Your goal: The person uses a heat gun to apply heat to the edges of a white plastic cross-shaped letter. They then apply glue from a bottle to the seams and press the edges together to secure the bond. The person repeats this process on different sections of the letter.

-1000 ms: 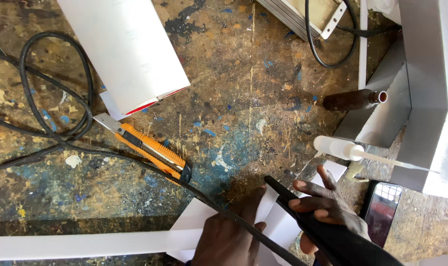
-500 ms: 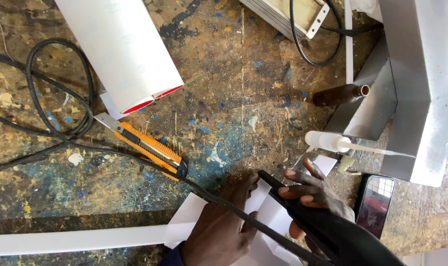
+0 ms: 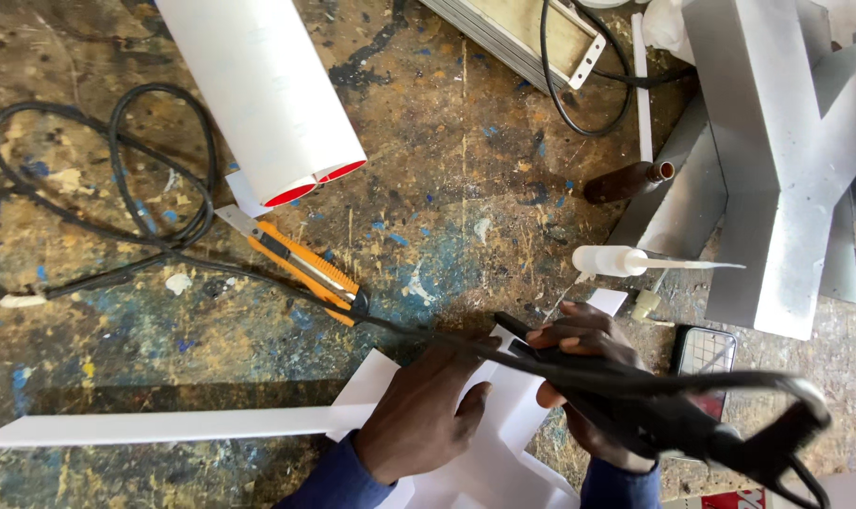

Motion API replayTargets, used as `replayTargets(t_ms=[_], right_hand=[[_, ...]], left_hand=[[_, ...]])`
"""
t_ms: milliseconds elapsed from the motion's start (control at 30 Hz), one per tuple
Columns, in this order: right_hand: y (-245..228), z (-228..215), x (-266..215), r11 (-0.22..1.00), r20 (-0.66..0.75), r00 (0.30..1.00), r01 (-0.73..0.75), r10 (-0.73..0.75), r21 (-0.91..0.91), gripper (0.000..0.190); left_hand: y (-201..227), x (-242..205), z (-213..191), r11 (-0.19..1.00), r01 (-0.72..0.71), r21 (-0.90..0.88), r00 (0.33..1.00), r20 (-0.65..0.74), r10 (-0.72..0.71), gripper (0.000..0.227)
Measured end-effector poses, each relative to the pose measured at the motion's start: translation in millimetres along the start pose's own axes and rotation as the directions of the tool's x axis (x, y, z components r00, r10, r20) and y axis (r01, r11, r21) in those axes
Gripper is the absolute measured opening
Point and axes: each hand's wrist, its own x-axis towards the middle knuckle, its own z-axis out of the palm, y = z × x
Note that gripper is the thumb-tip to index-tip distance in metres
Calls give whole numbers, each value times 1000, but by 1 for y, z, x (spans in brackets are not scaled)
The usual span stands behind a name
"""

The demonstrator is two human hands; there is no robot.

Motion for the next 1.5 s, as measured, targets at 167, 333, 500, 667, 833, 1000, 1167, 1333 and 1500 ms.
replayTargets(t_ms=[167,333,500,667,833,1000,1167,1333,1500], right_hand=[[-11,-4,14,992,171,984,20,-42,127,45],[-18,-5,22,962,172,984,-86,42,259,51],[-2,-7,30,980,231,952,193,-199,48,21],[7,0,31,977,185,960,206,-211,46,19],[-4,-1,33,978,107,974,188,-198,95,17],[-27,-8,36,971,90,975,190,-204,144,16],[-77,0,83,956,41,956,293,-292,-11,31],[-5,67,142,918,303,935,275,-185,-287,60],[-43,55,126,829,389,903,354,-182,-433,78]], left_hand=[[6,9,-7,999,-46,5,999,13,46,63],[-13,9,3,998,-65,-15,998,-11,65,57],[30,16,-21,999,-37,30,998,57,36,58],[42,18,-23,996,30,80,991,131,-41,51],[43,16,-25,999,10,42,991,132,-15,51],[-12,15,-1,995,86,49,980,175,-94,55],[-13,16,-1,988,139,71,971,184,-150,53],[-47,24,7,992,126,-19,980,159,-122,35],[-41,23,1,980,189,-57,966,188,-176,38]])
